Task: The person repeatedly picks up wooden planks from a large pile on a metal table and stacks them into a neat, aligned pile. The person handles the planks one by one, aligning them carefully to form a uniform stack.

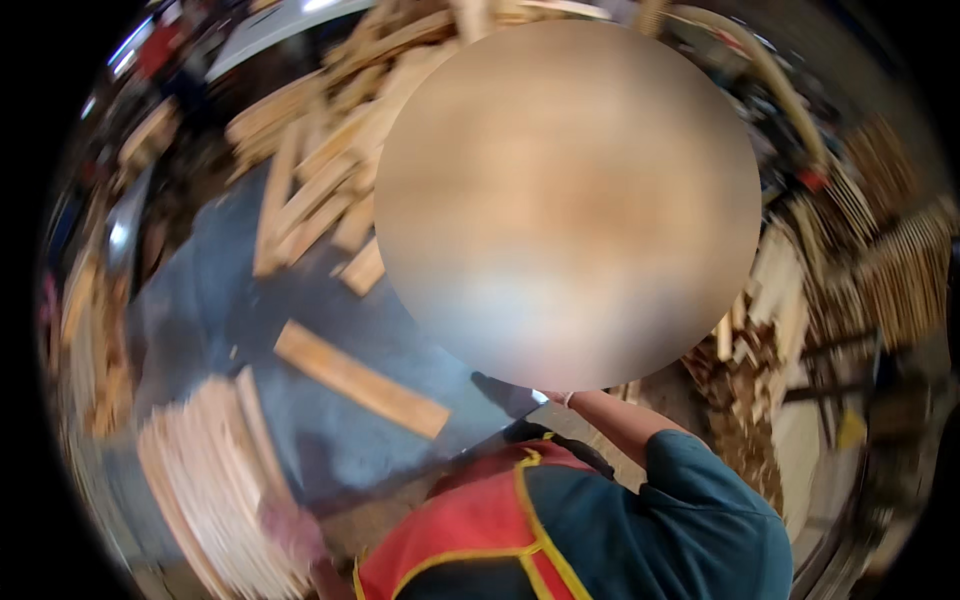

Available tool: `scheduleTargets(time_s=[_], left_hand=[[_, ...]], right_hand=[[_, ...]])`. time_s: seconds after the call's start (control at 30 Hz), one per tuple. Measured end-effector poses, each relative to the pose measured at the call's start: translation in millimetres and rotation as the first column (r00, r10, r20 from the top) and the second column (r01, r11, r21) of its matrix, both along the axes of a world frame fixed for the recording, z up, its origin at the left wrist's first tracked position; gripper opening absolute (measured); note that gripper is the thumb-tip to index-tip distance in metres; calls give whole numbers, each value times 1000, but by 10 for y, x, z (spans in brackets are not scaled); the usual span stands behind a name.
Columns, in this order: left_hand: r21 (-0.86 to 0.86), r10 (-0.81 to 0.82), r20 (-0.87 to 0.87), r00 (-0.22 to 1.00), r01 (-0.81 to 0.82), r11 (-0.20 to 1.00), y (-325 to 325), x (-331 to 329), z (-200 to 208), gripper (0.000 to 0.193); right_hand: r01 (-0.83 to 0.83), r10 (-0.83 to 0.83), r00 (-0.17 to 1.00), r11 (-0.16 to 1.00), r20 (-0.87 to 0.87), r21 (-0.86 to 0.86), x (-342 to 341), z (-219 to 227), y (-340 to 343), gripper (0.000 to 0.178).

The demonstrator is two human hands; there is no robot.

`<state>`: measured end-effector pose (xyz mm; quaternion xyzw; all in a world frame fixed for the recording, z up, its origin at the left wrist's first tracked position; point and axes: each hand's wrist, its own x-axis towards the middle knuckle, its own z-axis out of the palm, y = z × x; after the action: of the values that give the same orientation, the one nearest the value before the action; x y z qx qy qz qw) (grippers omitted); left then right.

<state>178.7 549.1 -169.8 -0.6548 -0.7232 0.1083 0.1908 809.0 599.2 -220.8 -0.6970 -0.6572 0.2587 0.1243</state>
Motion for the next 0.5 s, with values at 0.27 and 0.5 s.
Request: scheduleTargets(time_s=[0.27, 0.5], left_hand=[[-230, 328, 167, 930, -287, 930, 606, 1037, 392, 87], [-214, 269, 637, 722, -169, 962, 1308, 2827, -79, 96]], right_hand=[[839, -667, 165, 482, -727, -252, 1607, 660, -811, 73], [940, -941, 318, 297, -113, 170, 3713, 791, -531, 85]])
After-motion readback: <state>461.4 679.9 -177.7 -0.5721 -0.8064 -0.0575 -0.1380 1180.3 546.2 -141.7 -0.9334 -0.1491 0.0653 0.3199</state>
